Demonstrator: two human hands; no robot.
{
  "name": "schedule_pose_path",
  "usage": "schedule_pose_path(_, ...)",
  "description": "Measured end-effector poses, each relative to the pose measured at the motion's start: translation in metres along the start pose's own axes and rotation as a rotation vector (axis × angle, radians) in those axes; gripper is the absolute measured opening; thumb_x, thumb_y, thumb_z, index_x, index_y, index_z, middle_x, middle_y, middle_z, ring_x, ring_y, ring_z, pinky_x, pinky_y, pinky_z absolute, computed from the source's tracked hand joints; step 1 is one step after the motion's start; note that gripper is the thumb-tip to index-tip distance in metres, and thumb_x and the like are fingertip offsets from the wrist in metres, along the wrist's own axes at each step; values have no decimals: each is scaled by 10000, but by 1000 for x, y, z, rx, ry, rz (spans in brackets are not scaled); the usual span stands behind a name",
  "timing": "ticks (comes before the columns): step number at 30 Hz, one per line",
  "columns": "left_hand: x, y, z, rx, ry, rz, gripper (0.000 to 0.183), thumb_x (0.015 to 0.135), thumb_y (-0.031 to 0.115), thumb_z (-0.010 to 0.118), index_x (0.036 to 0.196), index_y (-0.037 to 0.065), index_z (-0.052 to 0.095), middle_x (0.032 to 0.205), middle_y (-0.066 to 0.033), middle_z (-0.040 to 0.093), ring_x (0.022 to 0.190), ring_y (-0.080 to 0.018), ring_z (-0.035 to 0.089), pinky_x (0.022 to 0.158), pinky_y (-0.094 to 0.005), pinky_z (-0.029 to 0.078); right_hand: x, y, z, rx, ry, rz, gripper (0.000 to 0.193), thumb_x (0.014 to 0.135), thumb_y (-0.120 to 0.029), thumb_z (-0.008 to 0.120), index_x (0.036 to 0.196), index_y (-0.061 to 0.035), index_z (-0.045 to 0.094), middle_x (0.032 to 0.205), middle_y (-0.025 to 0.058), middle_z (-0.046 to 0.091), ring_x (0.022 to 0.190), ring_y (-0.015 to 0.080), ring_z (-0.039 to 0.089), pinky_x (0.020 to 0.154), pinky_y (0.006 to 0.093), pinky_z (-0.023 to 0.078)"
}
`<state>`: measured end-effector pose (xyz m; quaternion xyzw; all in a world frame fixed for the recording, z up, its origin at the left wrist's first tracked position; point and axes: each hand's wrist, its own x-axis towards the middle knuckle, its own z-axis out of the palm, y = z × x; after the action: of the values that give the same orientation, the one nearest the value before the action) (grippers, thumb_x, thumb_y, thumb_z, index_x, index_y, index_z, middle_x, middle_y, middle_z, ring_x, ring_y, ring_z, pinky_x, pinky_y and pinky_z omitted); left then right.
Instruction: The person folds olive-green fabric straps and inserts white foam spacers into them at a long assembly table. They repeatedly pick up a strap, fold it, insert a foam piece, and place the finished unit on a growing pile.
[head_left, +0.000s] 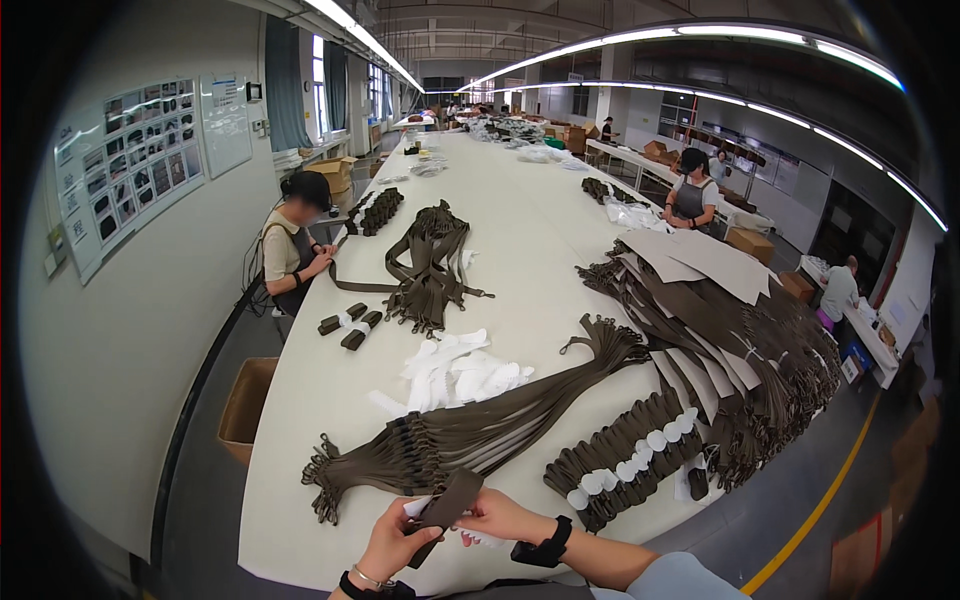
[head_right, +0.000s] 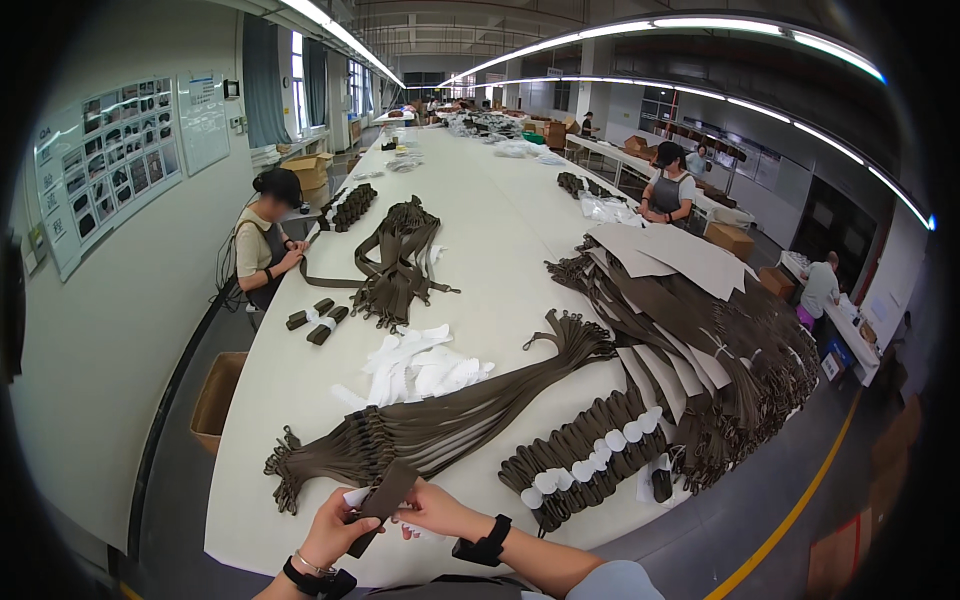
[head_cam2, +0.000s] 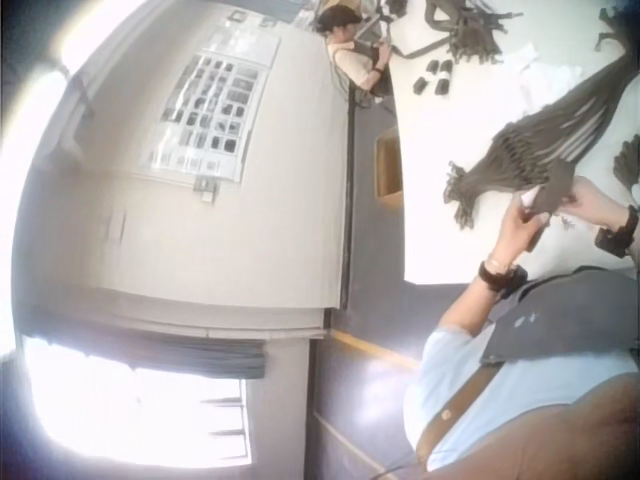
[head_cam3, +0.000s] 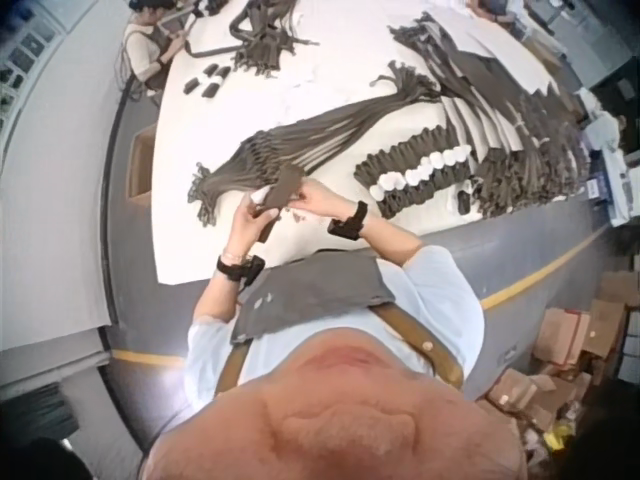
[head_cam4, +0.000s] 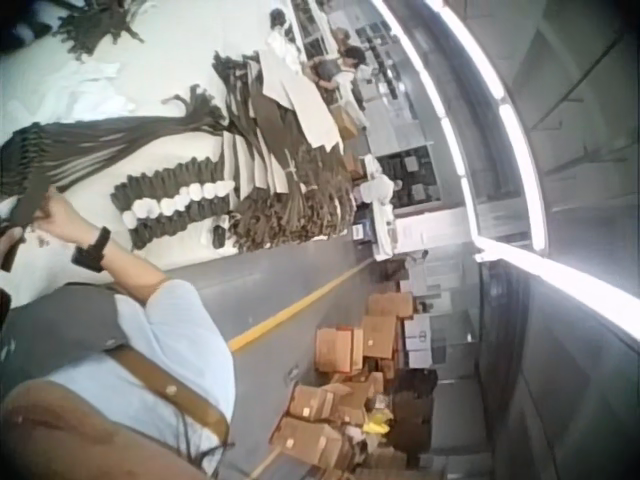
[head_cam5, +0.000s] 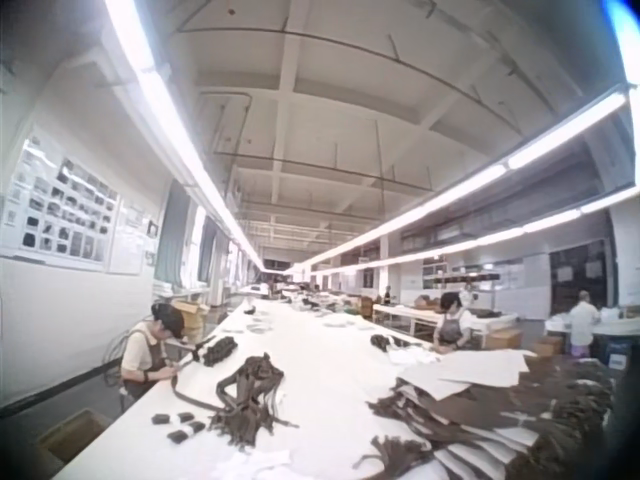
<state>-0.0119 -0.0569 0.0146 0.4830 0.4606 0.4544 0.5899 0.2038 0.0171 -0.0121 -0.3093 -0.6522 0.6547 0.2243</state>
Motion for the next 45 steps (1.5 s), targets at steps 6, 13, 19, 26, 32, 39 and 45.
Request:
schedule_pose_path(6, 2, -17, -11, 73, 40, -47, 515, 853, 5, 735, 1293, -50, 473, 1104, -130, 665, 897, -190, 691, 812, -314, 565, -32, 8, -8, 93, -137, -66, 186, 1000, -29, 503, 1176, -1, 557, 910, 61, 677, 871, 169, 706, 795, 286, 544)
schedule_pose_path(13, 2, -44, -12, 259, 22, -43, 557, 818, 187, 809, 1270, -22, 561, 1048, -80, 682, 865, -125, 644, 771, -273, 533, -44, -10, -5, -213, -254, -106, 192, 984, -104, 570, 1146, -77, 671, 988, -13, 665, 932, 137, 645, 791, 278, 542)
schedule_pose_path(19, -4, -64, -3, 449, -96, -40, 467, 823, 207, 791, 1186, -1, 585, 950, -123, 684, 822, -158, 648, 722, -308, 526, -45, -31, 17, -972, -12, -700, 30, 852, -147, 678, 859, -121, 665, 829, -14, 575, 848, 191, 571, 741, 322, 467)
schedule_pose_path(26, -6, -40, 26, 712, -99, 136, 402, 806, 150, 747, 1138, 51, 542, 872, -215, 668, 830, -423, 651, 699, -455, 516, -42, 6, 16, -561, 392, -403, 144, 743, -84, 784, 736, -57, 643, 1023, 79, 604, 981, 277, 570, 830, 365, 476)
schedule_pose_path(32, -9, -43, 33, 698, -117, 145, 444, 796, 112, 754, 1164, 30, 519, 895, -215, 680, 827, -398, 670, 717, -440, 522, -44, 10, 13, -452, 357, -265, 126, 866, -98, 717, 824, 7, 658, 1059, 110, 667, 884, 181, 620, 748, 280, 492)
schedule_pose_path(39, -16, -49, 38, 657, -156, 75, 563, 807, 113, 745, 1273, 61, 433, 935, -236, 679, 857, -415, 670, 736, -446, 523, -48, 19, 14, -427, 274, -21, 216, 847, -140, 703, 750, 28, 606, 804, 105, 659, 678, 277, 612, 623, 350, 486)
schedule_pose_path(45, -15, -45, 41, 630, -207, 45, 620, 796, 99, 750, 1317, 104, 413, 934, -244, 673, 874, -442, 656, 724, -455, 521, -55, 26, 22, -490, 422, -50, 183, 820, -138, 709, 717, -22, 612, 696, 149, 617, 606, 319, 604, 588, 380, 492)
